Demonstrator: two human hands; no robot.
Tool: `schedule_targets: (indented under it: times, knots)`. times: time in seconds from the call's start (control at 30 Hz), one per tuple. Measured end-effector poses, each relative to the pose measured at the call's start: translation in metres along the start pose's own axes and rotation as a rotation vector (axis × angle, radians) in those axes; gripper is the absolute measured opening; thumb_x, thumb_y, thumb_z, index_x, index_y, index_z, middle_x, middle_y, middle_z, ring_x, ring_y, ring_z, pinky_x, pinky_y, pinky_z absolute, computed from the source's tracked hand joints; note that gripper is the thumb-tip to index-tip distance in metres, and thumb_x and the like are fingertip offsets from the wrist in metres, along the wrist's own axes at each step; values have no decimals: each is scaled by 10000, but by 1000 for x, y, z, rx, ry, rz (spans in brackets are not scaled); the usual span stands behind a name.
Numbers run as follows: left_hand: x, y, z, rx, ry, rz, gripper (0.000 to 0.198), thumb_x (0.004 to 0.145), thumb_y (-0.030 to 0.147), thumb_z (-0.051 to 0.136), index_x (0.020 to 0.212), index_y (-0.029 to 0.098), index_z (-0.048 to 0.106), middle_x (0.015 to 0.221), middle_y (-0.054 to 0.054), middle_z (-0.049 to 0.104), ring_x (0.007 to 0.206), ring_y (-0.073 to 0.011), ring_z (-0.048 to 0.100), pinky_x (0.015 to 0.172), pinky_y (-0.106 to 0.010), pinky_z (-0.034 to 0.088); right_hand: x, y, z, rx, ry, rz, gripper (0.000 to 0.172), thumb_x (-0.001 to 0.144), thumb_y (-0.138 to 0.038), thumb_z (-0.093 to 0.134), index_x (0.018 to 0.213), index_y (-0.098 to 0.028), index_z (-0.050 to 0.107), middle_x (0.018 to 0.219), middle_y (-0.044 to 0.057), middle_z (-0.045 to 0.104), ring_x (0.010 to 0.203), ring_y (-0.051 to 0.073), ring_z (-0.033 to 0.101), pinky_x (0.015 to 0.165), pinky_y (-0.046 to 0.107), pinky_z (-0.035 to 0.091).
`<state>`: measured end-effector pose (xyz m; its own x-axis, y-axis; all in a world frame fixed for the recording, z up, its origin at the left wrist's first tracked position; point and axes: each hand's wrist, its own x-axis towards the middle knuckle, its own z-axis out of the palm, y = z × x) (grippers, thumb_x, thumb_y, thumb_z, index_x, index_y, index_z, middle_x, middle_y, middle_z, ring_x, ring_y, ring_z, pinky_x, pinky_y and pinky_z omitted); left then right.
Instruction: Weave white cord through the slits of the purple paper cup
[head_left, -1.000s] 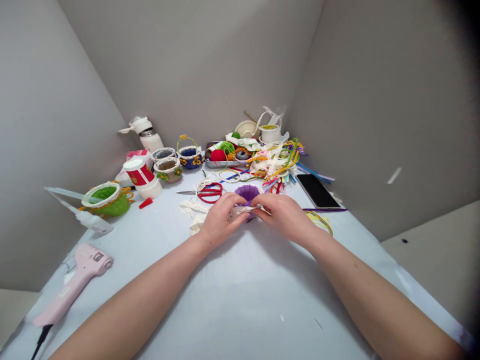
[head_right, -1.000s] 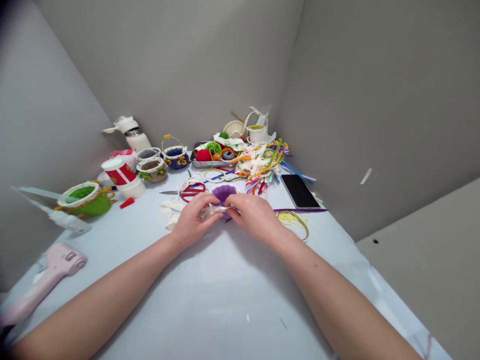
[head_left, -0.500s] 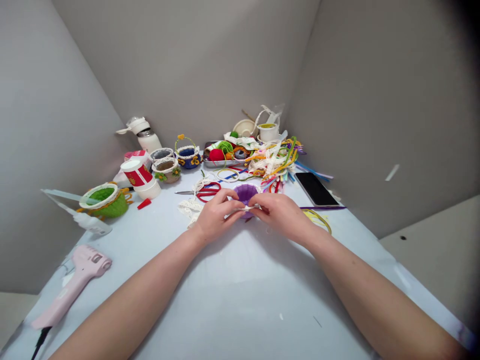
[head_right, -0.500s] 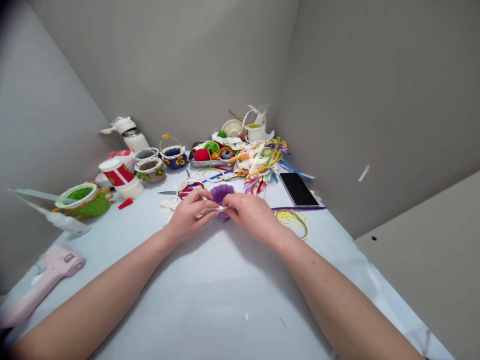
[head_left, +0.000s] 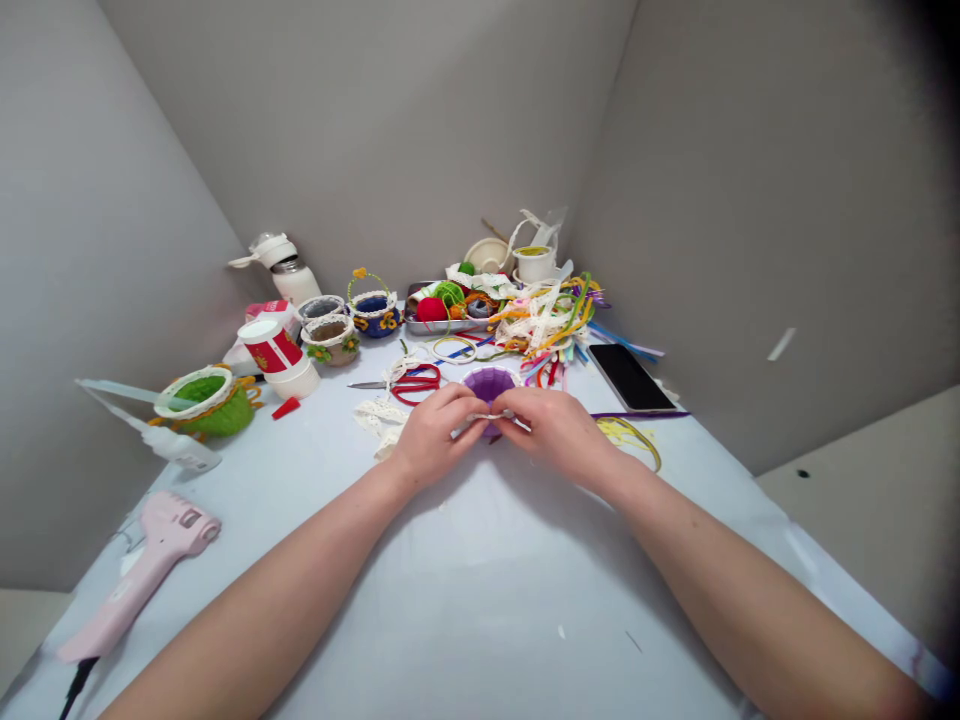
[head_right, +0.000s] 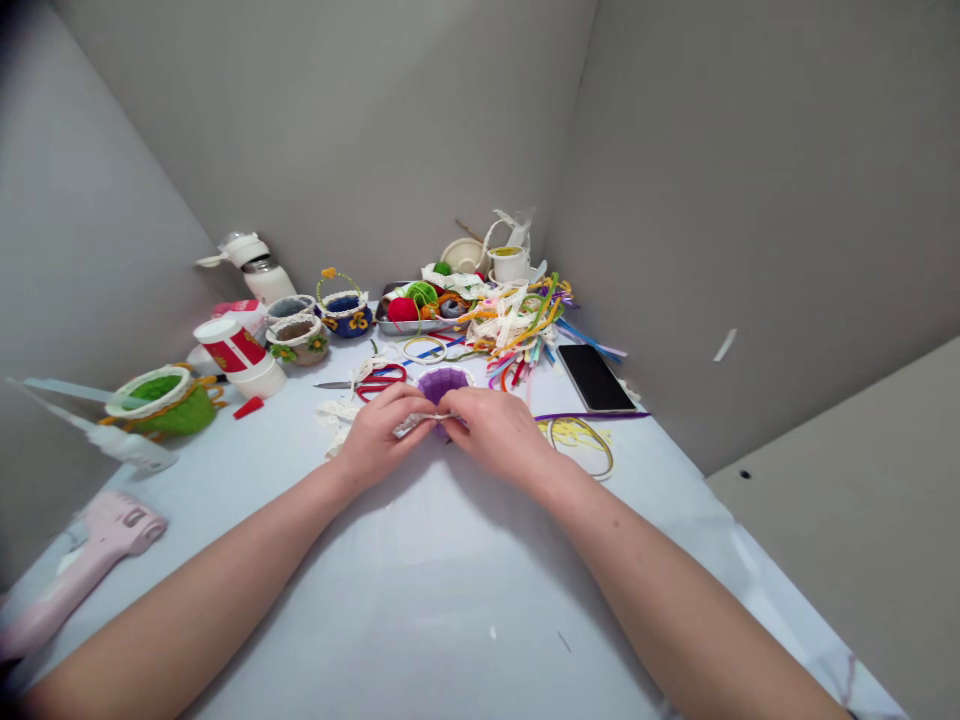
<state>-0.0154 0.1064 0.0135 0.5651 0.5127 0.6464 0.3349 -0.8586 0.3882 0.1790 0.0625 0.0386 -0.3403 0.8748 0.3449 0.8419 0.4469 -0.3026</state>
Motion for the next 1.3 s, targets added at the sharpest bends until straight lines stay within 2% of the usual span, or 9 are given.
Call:
schedule_targets:
  times: [0.13, 0.33, 0.5, 0.63, 0.87, 1.03, 1.13, 1.2, 1.3]
  knots:
    - [0, -1, 2, 9, 23, 16, 112, 906, 199, 558, 931, 175, 665, 923, -59, 613, 853, -150, 590, 764, -274, 492, 0, 1, -2, -1, 19, -14, 117, 881, -206, 558, 949, -219, 651, 920, 18, 702, 804, 157, 624, 669, 246, 373]
    - [1, -4, 5, 19, 55, 58, 95, 886, 170, 573, 940, 182, 650, 1033, -77, 622, 967, -170, 595, 852, -306, 502, 1, 6, 1, -48, 59, -96, 99, 890, -191, 550, 860, -197, 644, 828, 19, 680, 762, 147, 602, 652, 239, 359]
    - [1, -5, 5, 36, 35, 67, 93, 886, 193, 580, 924, 176, 664, 983, -77, 636, 901, -168, 603, 811, -304, 507, 1, 7, 1, -11, 42, -69, 82, 879, -192, 563, 899, -212, 641, 860, 10, 688, 774, 143, 608, 657, 234, 366]
    - [1, -3, 6, 31, 45, 59, 96, 889, 196, 578, 915, 169, 667, 951, -76, 641, 872, -164, 605, 790, -298, 506, 0, 6, -1, 27, 53, -43, 140, 860, -221, 586, 995, -224, 625, 906, 6, 693, 751, 133, 601, 637, 232, 365]
    - [1, -3, 7, 23, 44, 28, 132, 873, 238, 618, 982, 171, 648, 949, -75, 665, 891, -178, 616, 806, -312, 502, 1, 7, 2, 43, 52, -50, 90, 850, -188, 570, 903, -208, 639, 827, 2, 670, 727, 127, 579, 640, 233, 359]
    - [1, -3, 7, 33, 46, 44, 117, 913, 234, 567, 927, 171, 664, 914, -66, 657, 860, -159, 610, 788, -291, 496, 1, 3, -13, 103, -17, 15, 132, 839, -214, 589, 969, -195, 604, 802, 2, 637, 647, 119, 530, 591, 231, 341]
    - [2, -1, 7, 33, 59, 40, 94, 898, 219, 583, 896, 165, 660, 898, -64, 653, 843, -160, 608, 775, -290, 496, -1, 3, -25, 191, 8, 48, 177, 864, -199, 541, 1038, -170, 538, 833, 21, 627, 668, 127, 537, 603, 231, 376]
    - [2, 1, 7, 29, 69, 41, 76, 886, 203, 591, 882, 165, 656, 884, -60, 656, 835, -160, 612, 774, -290, 498, 0, 5, -31, 223, 53, 16, 136, 912, -176, 458, 1021, -171, 540, 872, 36, 634, 730, 136, 561, 657, 237, 407]
    - [3, 2, 7, 21, 78, 39, 59, 870, 182, 596, 879, 168, 653, 876, -57, 661, 837, -164, 619, 778, -294, 502, 5, 9, -34, 191, 101, -93, 177, 942, -154, 418, 952, -179, 593, 927, 50, 656, 835, 153, 583, 739, 253, 421]
